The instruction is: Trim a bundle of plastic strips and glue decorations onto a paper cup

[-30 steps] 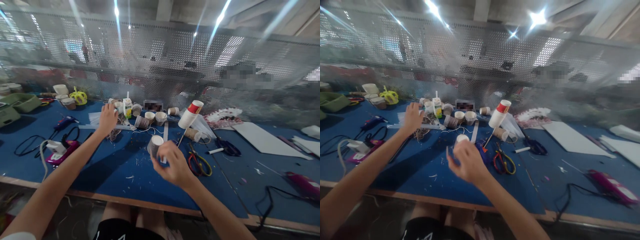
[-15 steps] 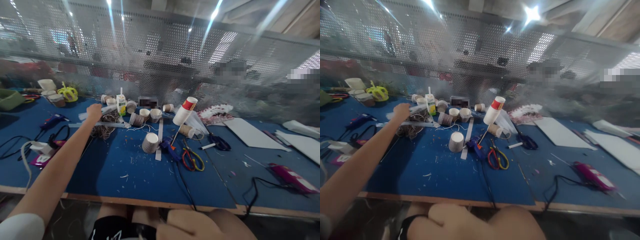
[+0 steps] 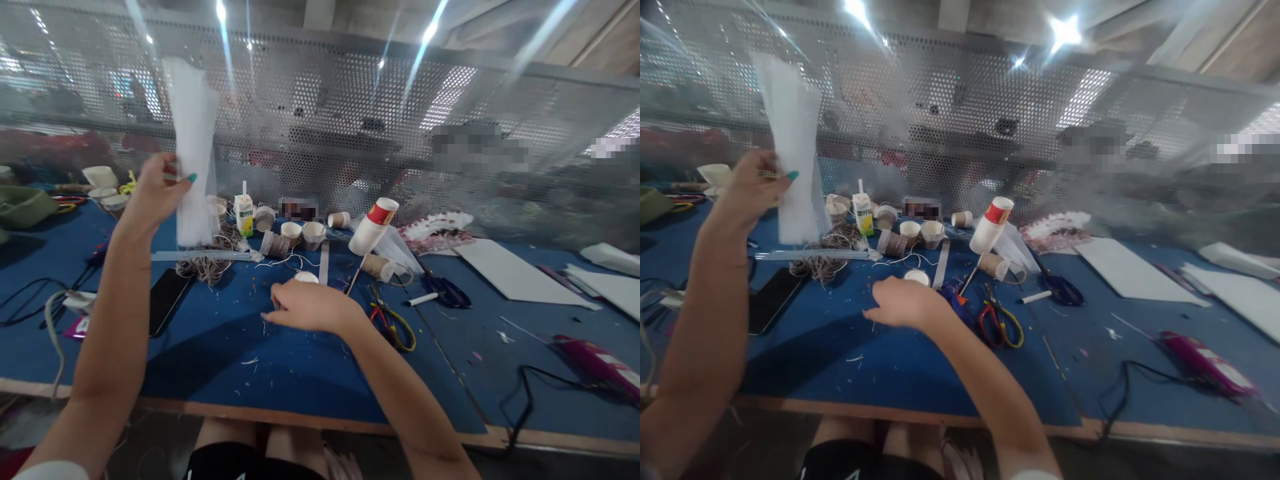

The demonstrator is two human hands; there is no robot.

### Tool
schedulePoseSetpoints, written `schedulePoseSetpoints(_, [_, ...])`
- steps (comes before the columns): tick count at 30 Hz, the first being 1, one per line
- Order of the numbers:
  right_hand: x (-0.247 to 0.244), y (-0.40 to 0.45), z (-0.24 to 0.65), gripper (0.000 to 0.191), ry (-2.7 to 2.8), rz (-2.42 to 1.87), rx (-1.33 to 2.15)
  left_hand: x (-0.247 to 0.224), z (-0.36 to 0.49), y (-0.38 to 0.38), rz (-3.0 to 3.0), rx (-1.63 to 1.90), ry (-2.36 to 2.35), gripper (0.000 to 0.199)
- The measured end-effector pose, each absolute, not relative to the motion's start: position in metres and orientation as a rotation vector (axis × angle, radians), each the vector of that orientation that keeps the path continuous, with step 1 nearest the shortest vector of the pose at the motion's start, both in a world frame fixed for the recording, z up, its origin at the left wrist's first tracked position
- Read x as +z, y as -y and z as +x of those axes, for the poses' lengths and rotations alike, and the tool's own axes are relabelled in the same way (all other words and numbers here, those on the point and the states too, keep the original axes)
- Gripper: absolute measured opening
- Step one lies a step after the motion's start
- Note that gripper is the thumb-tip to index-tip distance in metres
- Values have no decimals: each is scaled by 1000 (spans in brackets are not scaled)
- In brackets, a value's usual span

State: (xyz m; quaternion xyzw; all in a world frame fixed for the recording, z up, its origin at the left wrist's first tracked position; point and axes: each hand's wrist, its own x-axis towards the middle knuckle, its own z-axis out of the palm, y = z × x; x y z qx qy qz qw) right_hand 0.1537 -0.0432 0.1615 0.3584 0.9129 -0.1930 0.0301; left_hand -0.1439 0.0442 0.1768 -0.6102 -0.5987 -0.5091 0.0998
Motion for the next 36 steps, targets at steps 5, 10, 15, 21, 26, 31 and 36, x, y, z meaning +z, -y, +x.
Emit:
schedulePoseSetpoints(5, [154, 2, 139, 75, -2936, 1370, -1559, 179, -78, -22, -2484, -2134, 1818, 34])
schedulePoseSetpoints(10, [135, -26, 139, 61, -2827, 1132, -2499, 168, -29, -21, -2866, -1875, 1776, 38])
schedulePoseSetpoints(15, [145, -45, 171, 41, -2846, 1705, -2300, 165, -35, -26, -2794, -2007, 1782, 41])
schedulePoseSetpoints(21, [165, -56, 217, 32, -2784, 2555, -1530, 166, -40, -29, -2603, -2151, 1780, 15])
schedulePoseSetpoints(26, [171, -47, 214, 28, -2618, 2649, -1887, 157, -29, -34, -2808, -1998, 1865, 16])
schedulePoseSetpoints(31, [175, -38, 193, 19, -2662, 2576, -2007, 152, -27, -33, -2921, -1804, 1914, 16])
schedulePoseSetpoints(36, [170, -35, 178, 11, -2494, 2143, -2520, 158, -25, -24, -3215, -1396, 1651, 21])
